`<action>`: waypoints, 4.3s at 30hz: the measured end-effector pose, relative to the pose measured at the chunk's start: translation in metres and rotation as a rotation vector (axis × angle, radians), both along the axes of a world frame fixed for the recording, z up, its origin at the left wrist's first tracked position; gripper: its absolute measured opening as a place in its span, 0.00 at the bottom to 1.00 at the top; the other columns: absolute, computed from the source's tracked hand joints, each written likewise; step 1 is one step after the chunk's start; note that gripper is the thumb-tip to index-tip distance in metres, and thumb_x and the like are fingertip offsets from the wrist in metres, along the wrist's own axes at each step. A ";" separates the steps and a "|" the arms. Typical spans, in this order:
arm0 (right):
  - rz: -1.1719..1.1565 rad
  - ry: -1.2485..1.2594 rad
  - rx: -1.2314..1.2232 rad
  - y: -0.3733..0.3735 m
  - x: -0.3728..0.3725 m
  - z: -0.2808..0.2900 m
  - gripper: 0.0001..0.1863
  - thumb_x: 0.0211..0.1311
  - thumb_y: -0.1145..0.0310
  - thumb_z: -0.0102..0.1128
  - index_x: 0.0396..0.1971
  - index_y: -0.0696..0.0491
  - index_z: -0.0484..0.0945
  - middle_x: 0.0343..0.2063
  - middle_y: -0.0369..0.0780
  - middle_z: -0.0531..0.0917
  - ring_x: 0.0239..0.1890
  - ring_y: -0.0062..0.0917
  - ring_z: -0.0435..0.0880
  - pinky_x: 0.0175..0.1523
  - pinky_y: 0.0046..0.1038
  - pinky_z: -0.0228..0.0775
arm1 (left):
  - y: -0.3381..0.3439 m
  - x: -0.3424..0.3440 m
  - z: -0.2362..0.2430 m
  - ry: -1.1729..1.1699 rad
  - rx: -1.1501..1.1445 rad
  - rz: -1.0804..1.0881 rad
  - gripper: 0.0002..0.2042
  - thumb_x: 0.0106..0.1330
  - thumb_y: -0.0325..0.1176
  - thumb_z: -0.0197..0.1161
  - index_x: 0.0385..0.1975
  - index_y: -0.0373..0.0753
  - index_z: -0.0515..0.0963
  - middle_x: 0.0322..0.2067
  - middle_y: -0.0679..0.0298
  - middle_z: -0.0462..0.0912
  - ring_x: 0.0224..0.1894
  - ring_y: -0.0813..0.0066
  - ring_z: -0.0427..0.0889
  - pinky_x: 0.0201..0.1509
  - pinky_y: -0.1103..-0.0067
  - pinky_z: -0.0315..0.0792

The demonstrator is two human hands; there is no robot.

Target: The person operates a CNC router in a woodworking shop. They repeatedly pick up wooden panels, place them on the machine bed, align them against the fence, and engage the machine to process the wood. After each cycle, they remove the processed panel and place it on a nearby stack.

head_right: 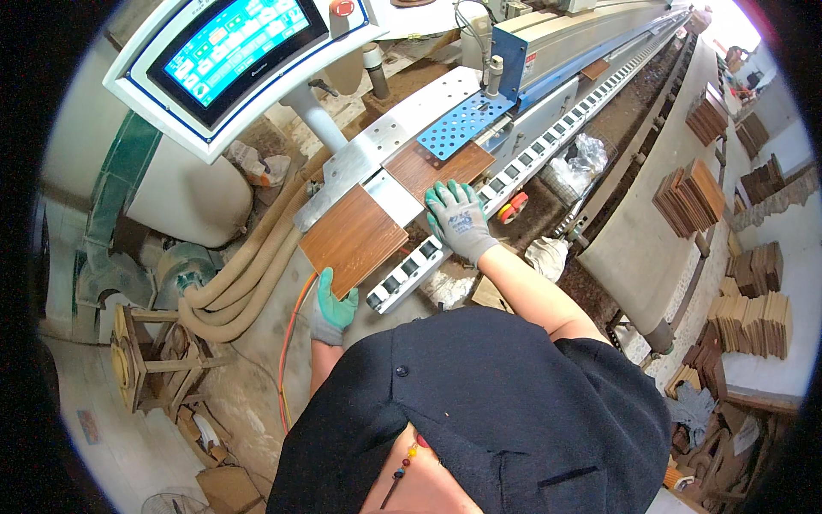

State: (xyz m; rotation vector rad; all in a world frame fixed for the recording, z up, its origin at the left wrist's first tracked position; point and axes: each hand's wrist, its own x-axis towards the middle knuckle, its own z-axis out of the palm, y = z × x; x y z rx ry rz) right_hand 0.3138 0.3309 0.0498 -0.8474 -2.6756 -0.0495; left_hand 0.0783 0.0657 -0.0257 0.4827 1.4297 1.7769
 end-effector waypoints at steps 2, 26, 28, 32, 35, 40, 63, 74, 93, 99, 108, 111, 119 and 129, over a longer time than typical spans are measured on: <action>0.006 0.001 0.005 0.001 0.001 -0.002 0.24 0.71 0.55 0.51 0.62 0.49 0.74 0.64 0.46 0.75 0.68 0.45 0.70 0.73 0.48 0.53 | -0.004 0.002 -0.004 0.497 -0.025 -0.039 0.24 0.73 0.46 0.61 0.63 0.43 0.69 0.53 0.64 0.80 0.54 0.71 0.80 0.52 0.75 0.78; 0.002 0.029 0.017 0.001 0.001 0.000 0.24 0.71 0.54 0.52 0.61 0.49 0.75 0.64 0.46 0.75 0.67 0.44 0.71 0.73 0.47 0.54 | -0.011 -0.003 -0.003 1.019 0.009 -0.119 0.35 0.66 0.29 0.67 0.71 0.39 0.58 0.59 0.54 0.76 0.57 0.64 0.80 0.58 0.70 0.77; -0.002 0.020 0.009 0.002 0.001 0.000 0.24 0.71 0.54 0.51 0.61 0.49 0.75 0.64 0.46 0.75 0.67 0.44 0.71 0.73 0.47 0.54 | -0.013 -0.005 -0.004 1.212 0.015 -0.097 0.38 0.63 0.25 0.68 0.72 0.38 0.56 0.60 0.51 0.75 0.57 0.62 0.80 0.61 0.69 0.76; -0.010 0.004 -0.008 0.001 0.001 0.001 0.24 0.72 0.53 0.50 0.62 0.49 0.75 0.65 0.46 0.75 0.68 0.44 0.70 0.74 0.48 0.52 | -0.014 -0.004 -0.001 1.238 0.020 -0.105 0.39 0.62 0.24 0.69 0.72 0.36 0.55 0.60 0.49 0.74 0.57 0.60 0.80 0.62 0.68 0.75; -0.014 -0.006 -0.017 0.001 0.001 0.003 0.24 0.72 0.53 0.50 0.62 0.49 0.74 0.65 0.46 0.74 0.68 0.44 0.70 0.74 0.48 0.52 | -0.013 -0.003 0.000 1.190 0.034 -0.120 0.39 0.62 0.25 0.68 0.72 0.34 0.55 0.59 0.48 0.75 0.56 0.60 0.80 0.61 0.69 0.75; -0.005 -0.009 -0.028 0.001 0.002 0.008 0.24 0.72 0.53 0.51 0.62 0.48 0.74 0.65 0.45 0.74 0.68 0.44 0.69 0.74 0.47 0.52 | -0.013 -0.003 0.001 1.076 -0.039 -0.157 0.37 0.63 0.26 0.68 0.70 0.31 0.56 0.58 0.49 0.76 0.56 0.61 0.81 0.60 0.71 0.75; -0.197 -0.044 0.036 0.118 0.051 0.002 0.23 0.70 0.52 0.55 0.63 0.39 0.76 0.65 0.37 0.76 0.67 0.39 0.72 0.72 0.44 0.58 | -0.016 -0.006 -0.011 1.101 -0.164 -0.106 0.34 0.61 0.25 0.66 0.68 0.31 0.60 0.57 0.51 0.76 0.57 0.64 0.78 0.63 0.71 0.73; -0.458 -0.049 0.078 0.171 0.056 0.011 0.18 0.69 0.56 0.55 0.56 0.42 0.79 0.58 0.40 0.81 0.59 0.39 0.79 0.64 0.44 0.66 | -0.006 0.009 0.014 0.859 -0.017 -0.119 0.32 0.62 0.22 0.66 0.67 0.35 0.60 0.58 0.55 0.74 0.57 0.67 0.77 0.61 0.71 0.75; 0.422 0.034 -0.071 -0.052 -0.039 0.014 0.29 0.72 0.47 0.51 0.67 0.44 0.71 0.69 0.40 0.69 0.74 0.37 0.63 0.79 0.44 0.47 | 0.006 0.002 0.017 -0.635 -0.003 0.049 0.29 0.71 0.61 0.56 0.65 0.51 0.71 0.58 0.66 0.80 0.55 0.66 0.81 0.44 0.70 0.82; 0.163 -0.061 -0.042 0.005 0.000 0.012 0.26 0.75 0.51 0.46 0.69 0.41 0.69 0.69 0.41 0.72 0.73 0.41 0.65 0.78 0.45 0.46 | 0.002 0.001 0.005 -0.576 0.008 0.061 0.29 0.70 0.59 0.59 0.64 0.49 0.71 0.56 0.65 0.80 0.54 0.66 0.81 0.44 0.70 0.83; 0.056 -0.059 0.025 0.038 0.020 0.010 0.25 0.72 0.55 0.53 0.67 0.41 0.72 0.67 0.42 0.73 0.70 0.43 0.68 0.75 0.49 0.51 | 0.004 0.003 0.008 -0.610 0.024 0.078 0.28 0.70 0.58 0.61 0.63 0.48 0.71 0.56 0.66 0.81 0.53 0.67 0.82 0.44 0.72 0.83; 0.031 -0.098 0.052 0.029 0.015 0.015 0.25 0.71 0.54 0.54 0.65 0.43 0.72 0.66 0.44 0.73 0.70 0.43 0.68 0.76 0.48 0.50 | 0.005 0.004 0.017 -0.631 0.059 0.040 0.27 0.70 0.58 0.61 0.63 0.49 0.72 0.56 0.67 0.81 0.53 0.67 0.82 0.44 0.72 0.83; 0.130 0.045 -0.007 -0.017 -0.009 0.004 0.22 0.70 0.56 0.54 0.61 0.47 0.76 0.64 0.44 0.75 0.68 0.45 0.69 0.74 0.48 0.52 | 0.008 0.015 0.022 -0.453 0.073 0.038 0.26 0.71 0.54 0.61 0.64 0.51 0.70 0.58 0.67 0.79 0.52 0.67 0.82 0.43 0.73 0.81; 0.118 0.051 -0.032 -0.016 -0.009 0.001 0.23 0.70 0.56 0.54 0.62 0.46 0.75 0.65 0.44 0.74 0.68 0.44 0.69 0.75 0.48 0.52 | 0.011 0.049 0.052 0.434 -0.154 0.038 0.56 0.59 0.23 0.73 0.79 0.44 0.35 0.74 0.53 0.53 0.72 0.61 0.59 0.70 0.70 0.67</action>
